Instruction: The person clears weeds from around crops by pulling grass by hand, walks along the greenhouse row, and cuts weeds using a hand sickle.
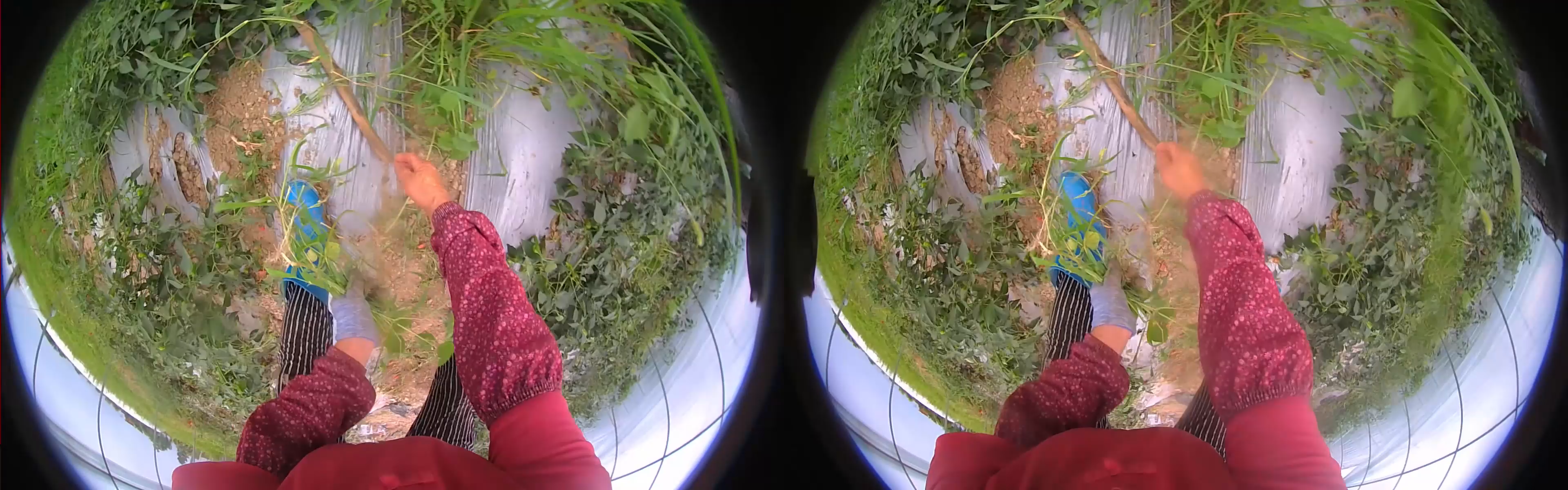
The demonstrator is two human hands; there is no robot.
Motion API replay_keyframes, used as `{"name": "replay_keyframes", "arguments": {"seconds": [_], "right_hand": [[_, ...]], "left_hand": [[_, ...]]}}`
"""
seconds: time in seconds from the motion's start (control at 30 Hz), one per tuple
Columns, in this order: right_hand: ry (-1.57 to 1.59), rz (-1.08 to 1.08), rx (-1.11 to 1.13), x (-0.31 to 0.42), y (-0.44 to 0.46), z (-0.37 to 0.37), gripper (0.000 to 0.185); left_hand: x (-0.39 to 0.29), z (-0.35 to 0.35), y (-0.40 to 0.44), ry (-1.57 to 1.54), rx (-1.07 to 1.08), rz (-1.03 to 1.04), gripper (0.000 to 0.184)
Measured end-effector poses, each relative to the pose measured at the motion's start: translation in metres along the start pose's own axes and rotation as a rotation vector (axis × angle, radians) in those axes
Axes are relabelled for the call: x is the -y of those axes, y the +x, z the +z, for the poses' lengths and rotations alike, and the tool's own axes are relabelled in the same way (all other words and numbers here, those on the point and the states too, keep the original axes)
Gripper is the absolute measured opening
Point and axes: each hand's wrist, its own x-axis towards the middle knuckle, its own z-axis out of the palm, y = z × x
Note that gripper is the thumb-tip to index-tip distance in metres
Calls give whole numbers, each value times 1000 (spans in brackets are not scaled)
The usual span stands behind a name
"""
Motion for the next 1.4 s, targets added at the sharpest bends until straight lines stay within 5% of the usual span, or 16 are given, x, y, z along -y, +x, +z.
{"name": "replay_keyframes", "arguments": {"seconds": [0.33, 0.47, 0.53, 0.57, 0.67, 0.73, 0.8, 0.9, 1.1, 1.4], "right_hand": [[-341, 86, -19, -5, 95, 86, 56], [-467, 95, -138, -19, 103, 109, 60], [-474, 223, -11, 21, 95, 95, 56], [-479, 285, 42, 36, 93, 88, 54], [-266, 175, 189, 7, 111, 95, 49], [-186, 117, 251, -10, 109, 110, 39], [277, 189, 327, 8, 91, 115, 29], [705, 389, 266, 76, 46, 93, 14], [680, 282, 142, 116, -39, 17, 15], [639, 447, 16, 135, -196, -102, 26]], "left_hand": [[-24, -4, -5, -23, 39, -278, 16], [-29, -4, 2, -204, 65, -252, 23], [-44, 0, -3, -262, 75, -281, 27], [-30, -7, 3, -168, 97, -127, 20], [-28, -5, 11, -70, 136, 50, 14], [-79, 9, -13, -232, 95, -234, 16], [-68, 4, -8, -130, 97, -148, 17], [-76, 7, -11, -131, 80, -160, 18], [-90, 18, -22, -217, 87, -127, 14], [-93, 35, -8, -354, 189, 78, 19]]}}
